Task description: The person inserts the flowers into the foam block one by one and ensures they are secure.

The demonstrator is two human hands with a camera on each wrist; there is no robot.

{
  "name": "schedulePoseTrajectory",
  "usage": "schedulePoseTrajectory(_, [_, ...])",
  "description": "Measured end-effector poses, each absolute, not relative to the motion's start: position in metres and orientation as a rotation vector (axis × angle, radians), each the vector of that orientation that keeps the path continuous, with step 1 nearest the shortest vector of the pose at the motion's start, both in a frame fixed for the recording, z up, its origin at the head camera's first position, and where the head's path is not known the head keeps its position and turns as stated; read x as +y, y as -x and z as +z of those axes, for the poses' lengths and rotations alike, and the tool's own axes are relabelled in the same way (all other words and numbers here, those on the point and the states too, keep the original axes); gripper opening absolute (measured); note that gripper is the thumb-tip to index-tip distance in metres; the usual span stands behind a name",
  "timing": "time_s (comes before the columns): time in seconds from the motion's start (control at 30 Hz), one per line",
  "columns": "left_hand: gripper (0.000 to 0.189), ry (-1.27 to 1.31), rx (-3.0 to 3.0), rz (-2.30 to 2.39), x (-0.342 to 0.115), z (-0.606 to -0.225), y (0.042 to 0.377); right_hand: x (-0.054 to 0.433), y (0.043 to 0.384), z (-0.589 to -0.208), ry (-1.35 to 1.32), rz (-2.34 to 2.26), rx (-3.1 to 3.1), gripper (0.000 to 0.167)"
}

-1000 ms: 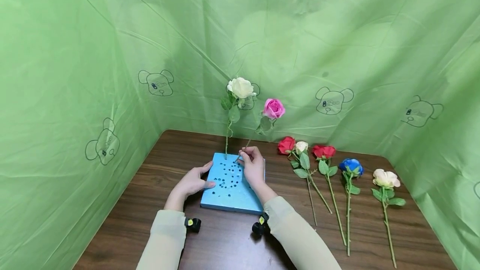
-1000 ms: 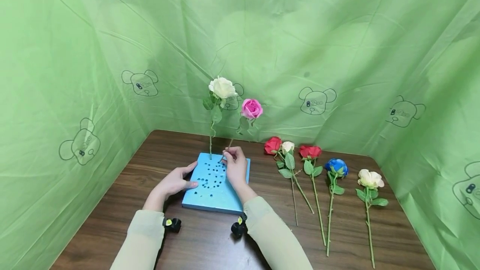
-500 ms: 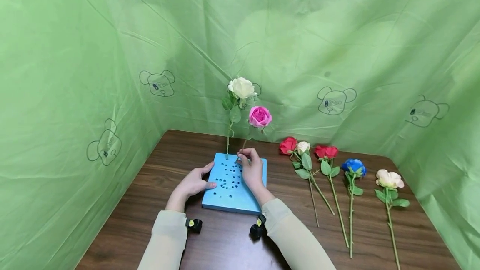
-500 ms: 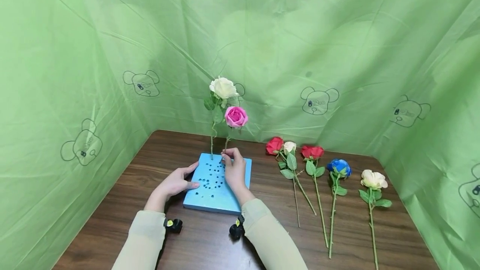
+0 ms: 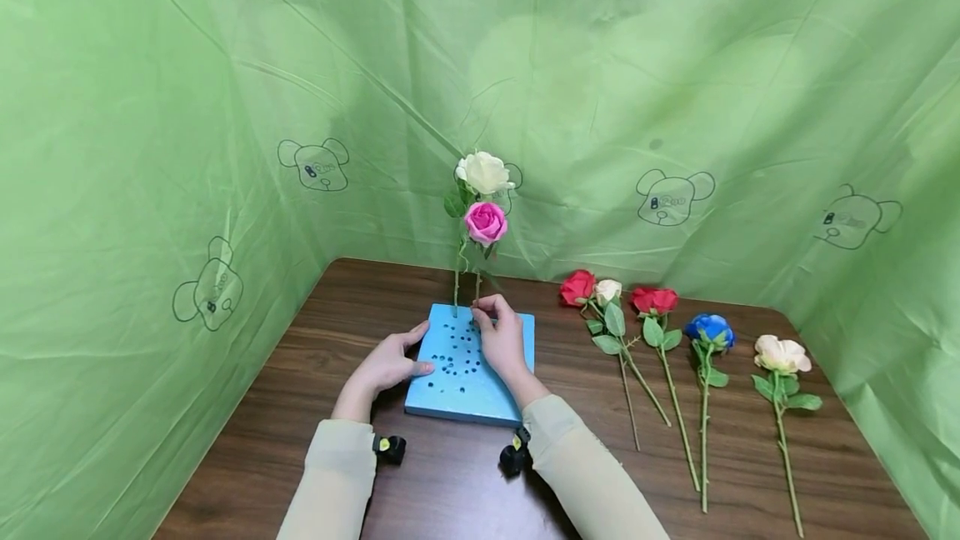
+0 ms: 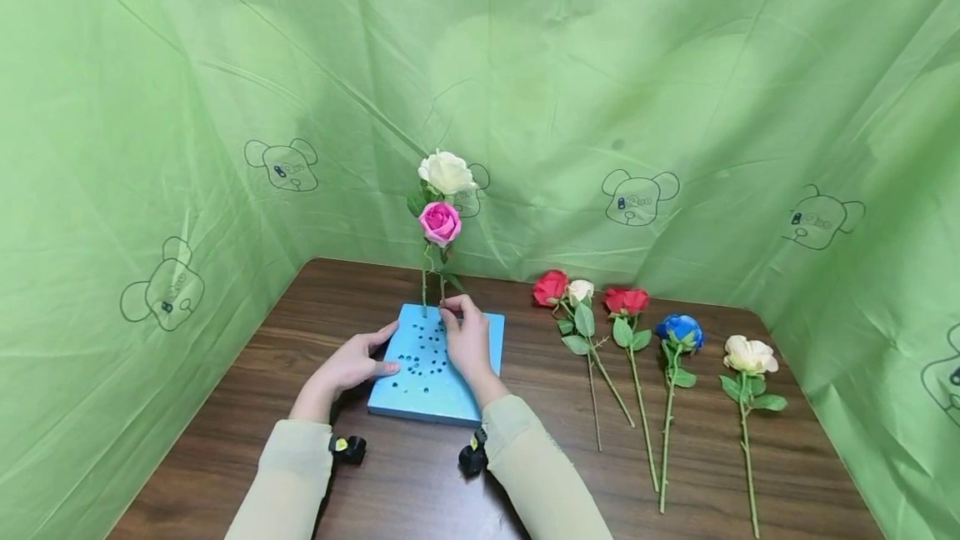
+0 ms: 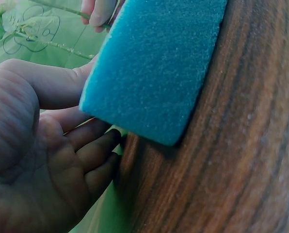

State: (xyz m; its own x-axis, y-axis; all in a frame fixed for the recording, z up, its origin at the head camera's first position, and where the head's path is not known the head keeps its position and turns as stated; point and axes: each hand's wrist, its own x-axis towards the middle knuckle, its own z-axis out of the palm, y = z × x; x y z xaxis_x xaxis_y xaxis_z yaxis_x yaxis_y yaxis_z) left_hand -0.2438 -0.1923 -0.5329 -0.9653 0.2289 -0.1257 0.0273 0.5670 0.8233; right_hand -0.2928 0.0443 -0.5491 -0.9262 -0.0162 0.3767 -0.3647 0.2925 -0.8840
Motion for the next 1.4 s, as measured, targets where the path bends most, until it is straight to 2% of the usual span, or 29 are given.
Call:
schedulePoseTrajectory(0.73, [0.085, -0.228, 2.598, 1.333, -0.1924, -0.5295, 0.2454, 0.0440, 0.2959, -0.5446, -0.404, 1.441, -2.410, 0.008])
schedulePoseTrajectory(1.0, [0.086, -0.237, 2.582, 1.346, -0.1910, -0.5311, 0.2444, 0.0429, 0.2935, -0.5465, -0.312, 1.536, -2.396, 0.009])
schedulePoseTrajectory(1.2, [0.085, -0.233, 2.596, 1.343, -0.1904, -0.5323, 0.2445, 0.0409, 0.2938, -0.5466, -0.252, 1.670, -2.351, 0.035])
schedulePoseTrajectory(1.4, [0.085, -0.245, 2.603, 1.339, -0.1916, -0.5342, 0.2443, 0.0404, 0.2937, -0.5466, -0.246, 1.699, -2.343, 0.045])
